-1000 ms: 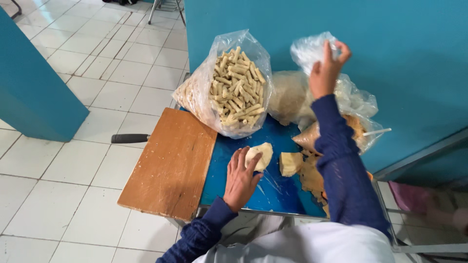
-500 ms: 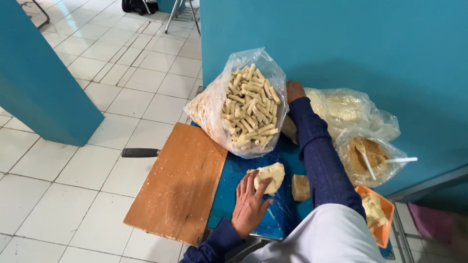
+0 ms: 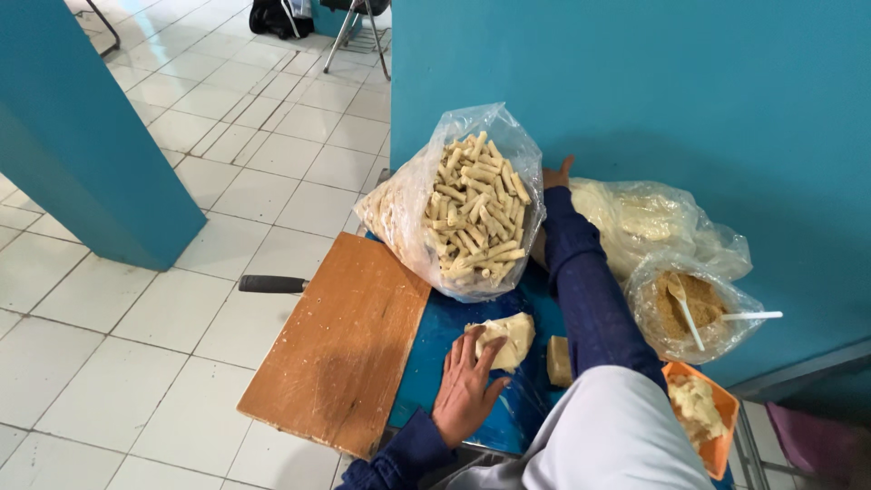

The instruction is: The person sits at a small table and folds flat pieces of dough over a filling, pressing the edges closed and stacking the finished pieces on a wooden board. They occasionally scoop brown sugar from a plastic bag with a spoon and place trimmed dough scraps into an orange container.

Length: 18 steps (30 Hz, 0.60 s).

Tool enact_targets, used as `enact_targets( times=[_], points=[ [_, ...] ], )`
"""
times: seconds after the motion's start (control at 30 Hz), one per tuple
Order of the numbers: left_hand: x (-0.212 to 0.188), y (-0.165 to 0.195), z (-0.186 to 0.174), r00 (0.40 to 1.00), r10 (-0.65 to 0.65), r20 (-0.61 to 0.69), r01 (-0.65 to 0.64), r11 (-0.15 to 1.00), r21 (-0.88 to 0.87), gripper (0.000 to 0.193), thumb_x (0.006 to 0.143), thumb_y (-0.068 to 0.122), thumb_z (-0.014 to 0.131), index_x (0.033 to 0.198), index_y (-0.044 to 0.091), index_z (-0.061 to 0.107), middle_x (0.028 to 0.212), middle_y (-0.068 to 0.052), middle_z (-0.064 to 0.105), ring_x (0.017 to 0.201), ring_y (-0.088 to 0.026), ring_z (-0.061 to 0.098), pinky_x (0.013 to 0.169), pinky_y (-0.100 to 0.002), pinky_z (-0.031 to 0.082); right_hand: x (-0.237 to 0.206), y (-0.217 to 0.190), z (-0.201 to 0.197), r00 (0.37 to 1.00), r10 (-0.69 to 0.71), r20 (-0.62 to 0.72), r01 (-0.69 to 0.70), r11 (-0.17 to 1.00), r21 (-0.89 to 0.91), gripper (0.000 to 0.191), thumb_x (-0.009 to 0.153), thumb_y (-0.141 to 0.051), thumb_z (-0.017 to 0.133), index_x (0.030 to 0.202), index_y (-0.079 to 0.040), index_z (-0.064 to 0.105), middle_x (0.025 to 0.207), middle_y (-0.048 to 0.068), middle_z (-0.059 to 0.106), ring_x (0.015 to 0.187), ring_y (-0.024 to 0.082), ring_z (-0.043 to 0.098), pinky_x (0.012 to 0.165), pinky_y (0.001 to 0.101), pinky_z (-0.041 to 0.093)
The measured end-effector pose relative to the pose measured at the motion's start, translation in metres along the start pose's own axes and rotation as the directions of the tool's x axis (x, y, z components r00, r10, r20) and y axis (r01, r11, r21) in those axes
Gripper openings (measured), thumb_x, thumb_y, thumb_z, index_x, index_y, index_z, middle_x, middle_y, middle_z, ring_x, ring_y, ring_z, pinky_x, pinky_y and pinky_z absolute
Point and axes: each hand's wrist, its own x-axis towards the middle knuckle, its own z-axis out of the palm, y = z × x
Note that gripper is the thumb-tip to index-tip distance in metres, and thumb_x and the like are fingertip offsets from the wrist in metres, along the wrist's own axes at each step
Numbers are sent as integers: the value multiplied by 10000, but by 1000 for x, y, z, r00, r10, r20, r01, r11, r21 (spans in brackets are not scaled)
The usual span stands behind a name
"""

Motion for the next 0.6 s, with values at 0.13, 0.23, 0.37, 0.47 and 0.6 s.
enact_targets(
  times=[0.13,0.23,0.37,0.47,0.6],
  points=[
    [0,1,0,1000,10,19,-10,1000,6,653,885,161,759,1464,92,465,1466,-238,426,1314,-448,426,1053,-538,377,-10,15,-4,978,-74,196,67,997,44,283,1141,-301,472,1267,-128,657,1356,133,632,1289,322,545,1112,596,352],
    [-2,1,1,1000,20,14,-20,1000,19,664,861,158,761,1454,93,469,1456,-241,430,1318,-454,421,1050,-542,375,-23,21,1,991,-106,-81,114,988,108,252,1168,-289,474,1239,-109,635,1392,136,588,1292,338,514,1048,567,396],
    [-3,1,3,1000,21,3,-21,1000,17,661,862,166,765,1449,92,469,1461,-244,429,1317,-457,420,1040,-545,376,-54,15,20,995,-69,69,78,987,-138,508,955,-302,516,1424,-121,591,1553,169,366,1449,465,261,1045,738,259],
    [-1,-1,4,999,39,-3,-39,999,14,655,868,171,769,1447,93,472,1451,-236,437,1320,-453,423,1039,-541,380,-73,5,31,996,-78,53,93,918,-386,600,937,-392,492,1473,-123,511,1688,127,176,1514,500,32,1066,796,109],
    [-3,-2,3,999,33,-13,-33,999,23,655,846,164,773,1429,90,484,1430,-234,447,1310,-450,429,1057,-537,378,-87,2,44,942,-205,-266,86,913,-399,606,1016,-304,473,1593,-123,439,1711,181,232,1565,514,47,1103,840,51]
  ],
)
